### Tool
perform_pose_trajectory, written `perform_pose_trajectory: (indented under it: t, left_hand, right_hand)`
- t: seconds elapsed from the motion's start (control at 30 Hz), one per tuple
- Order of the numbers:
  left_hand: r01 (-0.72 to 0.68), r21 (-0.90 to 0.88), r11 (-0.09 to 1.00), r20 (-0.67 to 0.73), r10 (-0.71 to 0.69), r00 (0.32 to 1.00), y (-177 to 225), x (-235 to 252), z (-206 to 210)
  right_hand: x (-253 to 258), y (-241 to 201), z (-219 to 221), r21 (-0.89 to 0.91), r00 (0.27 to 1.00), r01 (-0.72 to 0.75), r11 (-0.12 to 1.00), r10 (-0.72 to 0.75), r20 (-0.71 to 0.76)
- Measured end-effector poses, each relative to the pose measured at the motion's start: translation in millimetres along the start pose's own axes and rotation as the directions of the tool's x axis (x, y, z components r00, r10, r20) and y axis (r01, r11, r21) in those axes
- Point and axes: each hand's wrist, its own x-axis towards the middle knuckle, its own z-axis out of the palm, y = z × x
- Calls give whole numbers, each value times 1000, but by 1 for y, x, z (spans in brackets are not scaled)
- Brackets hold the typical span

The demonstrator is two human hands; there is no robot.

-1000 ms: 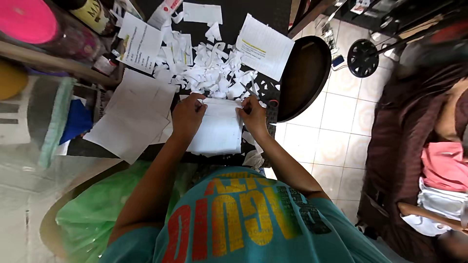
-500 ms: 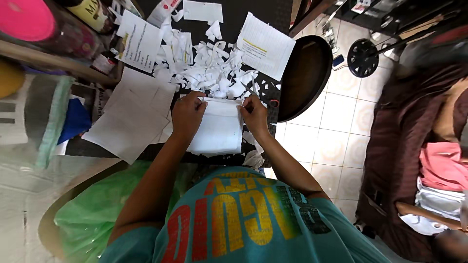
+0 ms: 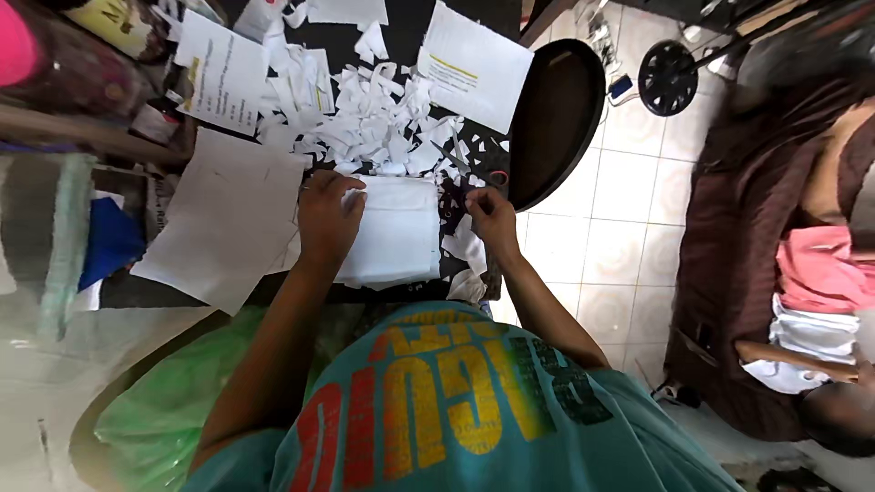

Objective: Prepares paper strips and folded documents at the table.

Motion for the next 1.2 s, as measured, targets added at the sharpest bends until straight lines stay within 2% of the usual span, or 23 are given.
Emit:
perform_pose_trajectory:
  t: [0.1,0.17,0.37,0.7,0.83,0.9,0.97,1.1,1.2]
  left_hand:
    - [1,-8,1000,3,-1,1000,3,-2,-6]
    - [26,-31,999,1,-26,1000,7,-4,-12]
    - [25,-79,997,-52,-29,998,8,-9,-22]
    - [22,-126,992,-18,-24,1000,7,-21,-19]
    - [8,-146,989,-28,-12,1000,9,-25,-18]
    - [12,-148,989,-23,-15,1000,12,-26,-17]
    - [3,-145,989,-21,-6,1000,14,-28,-16]
    - [-13,-139,990,-19,10,1000,17,-31,-16]
    - [1,-136,991,-15,-3,1000,16,-33,-16]
  right_hand:
    - [-12,29,-13,-44,995,-104,994,104,5]
    - [-25,40,-13,-107,993,-113,988,116,17]
    - [-30,63,2,-318,1000,17,948,-16,6]
    - [-40,66,8,-370,980,157,916,-192,-60]
    - [-45,64,7,-363,981,167,917,-192,-32]
    - [-46,64,6,-328,992,117,937,-125,-5]
    - [-45,70,6,-348,997,55,936,-73,-39]
    - [-50,77,0,-395,976,115,911,-177,-125]
    - [-59,83,5,-483,975,170,859,-217,-41]
